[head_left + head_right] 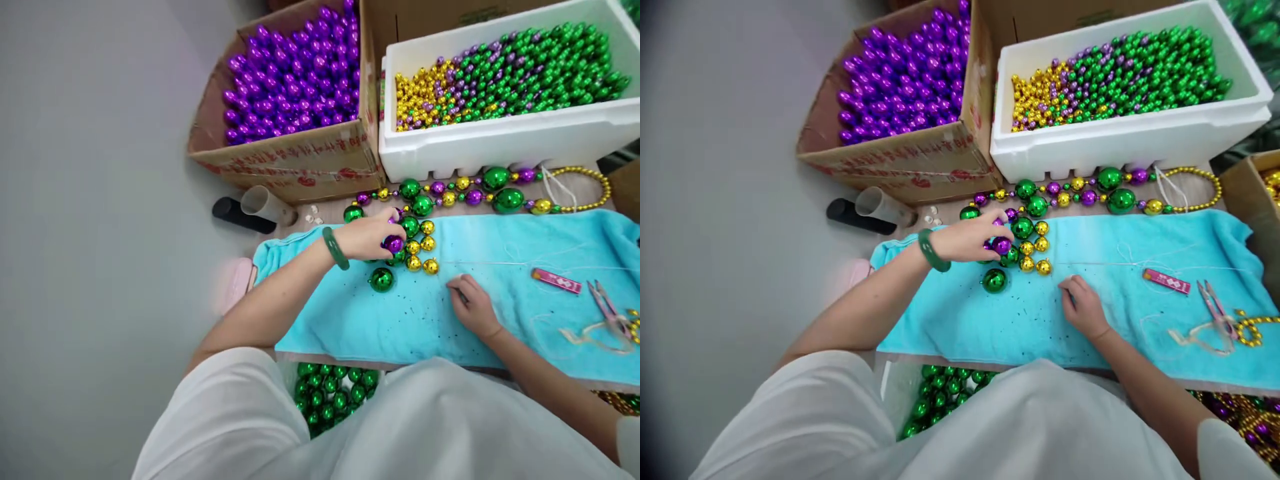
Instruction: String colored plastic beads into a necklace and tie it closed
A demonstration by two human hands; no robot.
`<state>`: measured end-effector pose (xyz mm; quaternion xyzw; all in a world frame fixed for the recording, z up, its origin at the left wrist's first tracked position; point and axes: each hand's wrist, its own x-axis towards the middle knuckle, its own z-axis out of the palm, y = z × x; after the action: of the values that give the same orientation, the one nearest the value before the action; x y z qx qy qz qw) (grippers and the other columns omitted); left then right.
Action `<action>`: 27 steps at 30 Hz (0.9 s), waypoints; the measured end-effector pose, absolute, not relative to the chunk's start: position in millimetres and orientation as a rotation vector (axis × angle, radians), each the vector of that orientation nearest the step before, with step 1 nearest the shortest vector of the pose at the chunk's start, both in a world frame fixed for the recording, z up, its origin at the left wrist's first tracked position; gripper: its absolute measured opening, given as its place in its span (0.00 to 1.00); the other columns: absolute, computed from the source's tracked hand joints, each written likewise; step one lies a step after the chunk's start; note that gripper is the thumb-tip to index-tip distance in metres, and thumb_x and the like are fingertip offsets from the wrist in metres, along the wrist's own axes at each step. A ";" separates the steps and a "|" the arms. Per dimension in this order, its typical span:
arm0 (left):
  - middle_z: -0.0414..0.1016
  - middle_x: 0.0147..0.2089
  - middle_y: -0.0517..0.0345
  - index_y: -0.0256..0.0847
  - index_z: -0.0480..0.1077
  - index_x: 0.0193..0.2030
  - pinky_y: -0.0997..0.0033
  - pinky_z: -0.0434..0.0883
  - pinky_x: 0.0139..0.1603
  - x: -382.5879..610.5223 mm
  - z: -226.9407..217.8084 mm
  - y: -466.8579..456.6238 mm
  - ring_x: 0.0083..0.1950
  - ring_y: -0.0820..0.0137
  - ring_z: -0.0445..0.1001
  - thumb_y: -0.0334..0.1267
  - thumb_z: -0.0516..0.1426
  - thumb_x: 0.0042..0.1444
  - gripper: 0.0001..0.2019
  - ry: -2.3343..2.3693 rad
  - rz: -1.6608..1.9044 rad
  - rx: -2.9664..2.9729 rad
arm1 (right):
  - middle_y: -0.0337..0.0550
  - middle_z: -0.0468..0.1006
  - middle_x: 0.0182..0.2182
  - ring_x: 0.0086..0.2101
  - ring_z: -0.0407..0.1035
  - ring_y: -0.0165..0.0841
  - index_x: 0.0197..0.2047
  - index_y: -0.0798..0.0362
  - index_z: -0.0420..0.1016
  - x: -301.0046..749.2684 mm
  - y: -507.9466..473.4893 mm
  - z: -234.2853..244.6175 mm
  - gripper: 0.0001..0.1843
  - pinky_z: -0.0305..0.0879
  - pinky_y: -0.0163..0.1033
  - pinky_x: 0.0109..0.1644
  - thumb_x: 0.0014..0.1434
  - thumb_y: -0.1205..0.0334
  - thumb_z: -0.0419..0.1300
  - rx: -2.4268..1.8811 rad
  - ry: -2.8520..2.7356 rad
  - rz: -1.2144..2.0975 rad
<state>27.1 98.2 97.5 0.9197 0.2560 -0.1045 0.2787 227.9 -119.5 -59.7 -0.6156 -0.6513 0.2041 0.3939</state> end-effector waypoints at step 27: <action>0.74 0.48 0.49 0.18 0.63 0.52 0.76 0.68 0.42 1.7 169.8 277.6 0.32 0.85 0.64 0.45 0.50 0.62 0.25 1.686 0.436 2.339 | 0.44 0.71 0.34 0.38 0.68 0.35 0.40 0.52 0.69 227.3 -121.9 -60.0 0.09 0.67 0.42 0.43 0.60 0.73 0.51 -1.534 -1.647 0.542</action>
<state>1.7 277.6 169.8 0.7971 0.5744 0.1486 0.1124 227.3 -121.9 -60.0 -0.6069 -0.6515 0.2143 0.4016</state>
